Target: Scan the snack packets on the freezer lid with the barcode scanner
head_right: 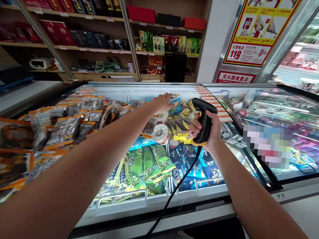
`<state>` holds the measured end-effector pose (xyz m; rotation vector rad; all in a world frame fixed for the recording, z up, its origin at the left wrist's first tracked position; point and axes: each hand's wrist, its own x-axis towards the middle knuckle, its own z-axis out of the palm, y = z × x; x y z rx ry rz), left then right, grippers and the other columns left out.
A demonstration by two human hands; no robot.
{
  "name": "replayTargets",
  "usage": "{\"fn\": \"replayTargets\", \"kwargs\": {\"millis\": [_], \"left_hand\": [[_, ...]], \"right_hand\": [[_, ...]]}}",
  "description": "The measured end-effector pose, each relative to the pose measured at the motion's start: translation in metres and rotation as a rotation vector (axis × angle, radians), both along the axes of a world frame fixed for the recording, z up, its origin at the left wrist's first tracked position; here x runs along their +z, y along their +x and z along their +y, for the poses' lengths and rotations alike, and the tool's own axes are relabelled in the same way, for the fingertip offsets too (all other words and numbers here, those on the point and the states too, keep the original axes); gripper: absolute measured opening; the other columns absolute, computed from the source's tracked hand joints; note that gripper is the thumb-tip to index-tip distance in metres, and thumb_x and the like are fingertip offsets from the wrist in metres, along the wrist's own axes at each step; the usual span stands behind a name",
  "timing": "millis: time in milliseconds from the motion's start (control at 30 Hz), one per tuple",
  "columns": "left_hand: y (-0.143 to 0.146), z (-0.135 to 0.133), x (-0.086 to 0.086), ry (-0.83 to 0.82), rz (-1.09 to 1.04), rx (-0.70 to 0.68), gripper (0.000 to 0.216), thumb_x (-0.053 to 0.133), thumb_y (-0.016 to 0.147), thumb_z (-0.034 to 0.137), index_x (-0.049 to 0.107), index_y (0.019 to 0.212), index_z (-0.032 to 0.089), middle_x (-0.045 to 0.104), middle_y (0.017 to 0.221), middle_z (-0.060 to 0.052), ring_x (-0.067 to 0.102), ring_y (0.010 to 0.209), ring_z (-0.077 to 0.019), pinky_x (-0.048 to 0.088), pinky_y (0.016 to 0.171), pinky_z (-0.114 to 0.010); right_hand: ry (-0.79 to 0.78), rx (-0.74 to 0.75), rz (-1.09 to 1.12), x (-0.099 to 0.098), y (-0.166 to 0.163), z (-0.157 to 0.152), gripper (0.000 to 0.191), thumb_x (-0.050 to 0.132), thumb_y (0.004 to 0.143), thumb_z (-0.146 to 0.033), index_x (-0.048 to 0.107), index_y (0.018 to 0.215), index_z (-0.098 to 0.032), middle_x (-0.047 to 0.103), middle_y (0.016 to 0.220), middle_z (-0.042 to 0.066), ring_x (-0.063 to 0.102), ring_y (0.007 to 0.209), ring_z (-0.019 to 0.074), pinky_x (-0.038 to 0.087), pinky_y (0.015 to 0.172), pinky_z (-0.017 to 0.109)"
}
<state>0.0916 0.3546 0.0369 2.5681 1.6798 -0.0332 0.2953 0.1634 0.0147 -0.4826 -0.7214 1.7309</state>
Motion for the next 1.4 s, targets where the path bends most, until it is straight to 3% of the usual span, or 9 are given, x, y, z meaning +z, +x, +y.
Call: {"fn": "replayTargets", "kwargs": {"millis": [100, 200, 367, 500, 700, 900, 1100, 1233, 1400], "left_hand": [[0.003, 0.007, -0.002, 0.003, -0.032, -0.055, 0.091, 0.037, 0.095, 0.074, 0.019, 0.168, 0.022, 0.022, 0.173, -0.017, 0.034, 0.153, -0.0395, 0.038, 0.118, -0.054], [0.012, -0.014, -0.005, 0.018, -0.062, -0.155, 0.084, 0.044, 0.095, 0.068, 0.034, 0.162, 0.019, 0.035, 0.167, -0.019, 0.046, 0.145, -0.0382, 0.044, 0.112, -0.051], [0.012, -0.112, -0.010, 0.096, -0.059, -0.315, 0.067, 0.054, 0.095, 0.052, 0.046, 0.154, 0.021, 0.050, 0.156, -0.018, 0.056, 0.131, -0.0383, 0.049, 0.103, -0.052], [-0.019, -0.202, -0.017, 0.172, 0.002, -0.469, 0.064, 0.042, 0.103, 0.055, 0.033, 0.162, 0.031, 0.035, 0.167, -0.015, 0.058, 0.131, -0.0364, 0.050, 0.102, -0.050], [-0.071, -0.279, -0.027, 0.242, -0.017, -0.527, 0.060, 0.035, 0.105, 0.060, 0.043, 0.155, 0.028, 0.028, 0.171, -0.013, 0.027, 0.157, -0.0349, 0.030, 0.122, -0.052], [-0.083, -0.303, -0.028, 0.298, -0.070, -0.486, 0.064, 0.035, 0.105, 0.055, 0.040, 0.158, 0.018, 0.040, 0.161, -0.022, 0.051, 0.141, -0.0371, 0.044, 0.110, -0.048], [-0.083, -0.313, -0.041, 0.365, -0.050, -0.590, 0.062, 0.039, 0.104, 0.048, 0.043, 0.156, 0.016, 0.029, 0.170, -0.018, 0.025, 0.159, -0.0336, 0.019, 0.128, -0.050], [-0.084, -0.316, -0.043, 0.353, -0.047, -0.589, 0.064, 0.039, 0.102, 0.047, 0.045, 0.155, 0.011, 0.034, 0.169, -0.018, 0.027, 0.158, -0.0333, 0.018, 0.129, -0.048], [-0.085, -0.318, -0.041, 0.357, -0.054, -0.603, 0.062, 0.043, 0.099, 0.042, 0.050, 0.149, 0.005, 0.040, 0.164, -0.021, 0.029, 0.157, -0.0367, 0.021, 0.128, -0.050]], "right_hand": [[0.046, -0.049, -0.063, 0.005, 0.004, 0.000, 0.030, 0.067, 0.080, -0.051, 0.056, 0.086, -0.024, 0.036, 0.055, -0.008, 0.035, 0.047, 0.0102, 0.047, 0.055, 0.029], [0.098, -0.120, -0.170, 0.012, 0.008, -0.002, 0.035, 0.065, 0.082, -0.058, 0.055, 0.085, -0.025, 0.035, 0.055, -0.008, 0.036, 0.047, 0.0111, 0.048, 0.056, 0.030], [0.118, -0.119, -0.286, 0.019, 0.010, -0.014, 0.039, 0.064, 0.081, -0.063, 0.054, 0.084, -0.025, 0.033, 0.054, -0.008, 0.033, 0.045, 0.0111, 0.047, 0.052, 0.029], [0.099, -0.062, -0.327, 0.020, 0.011, -0.033, 0.036, 0.065, 0.080, -0.059, 0.056, 0.086, -0.025, 0.035, 0.054, -0.008, 0.032, 0.045, 0.0114, 0.043, 0.051, 0.028], [0.097, 0.064, -0.439, 0.018, 0.012, -0.058, 0.031, 0.068, 0.081, -0.053, 0.058, 0.086, -0.024, 0.041, 0.052, -0.006, 0.033, 0.045, 0.0117, 0.039, 0.047, 0.028], [0.009, 0.101, -0.619, 0.023, 0.000, -0.088, 0.031, 0.070, 0.084, -0.053, 0.057, 0.088, -0.024, 0.048, 0.054, -0.003, 0.043, 0.048, 0.0142, 0.039, 0.046, 0.027], [-0.069, 0.132, -0.651, 0.031, -0.013, -0.122, 0.031, 0.066, 0.091, -0.051, 0.055, 0.081, -0.023, 0.048, 0.055, -0.001, 0.041, 0.049, 0.0131, 0.039, 0.047, 0.027], [-0.091, 0.202, -0.725, 0.040, -0.022, -0.136, 0.034, 0.064, 0.093, -0.053, 0.058, 0.079, -0.022, 0.048, 0.054, 0.000, 0.040, 0.049, 0.0133, 0.041, 0.048, 0.028], [-0.088, 0.147, -0.778, 0.051, -0.036, -0.144, 0.032, 0.067, 0.092, -0.050, 0.062, 0.081, -0.020, 0.051, 0.056, 0.001, 0.044, 0.051, 0.0129, 0.041, 0.047, 0.026]]}}
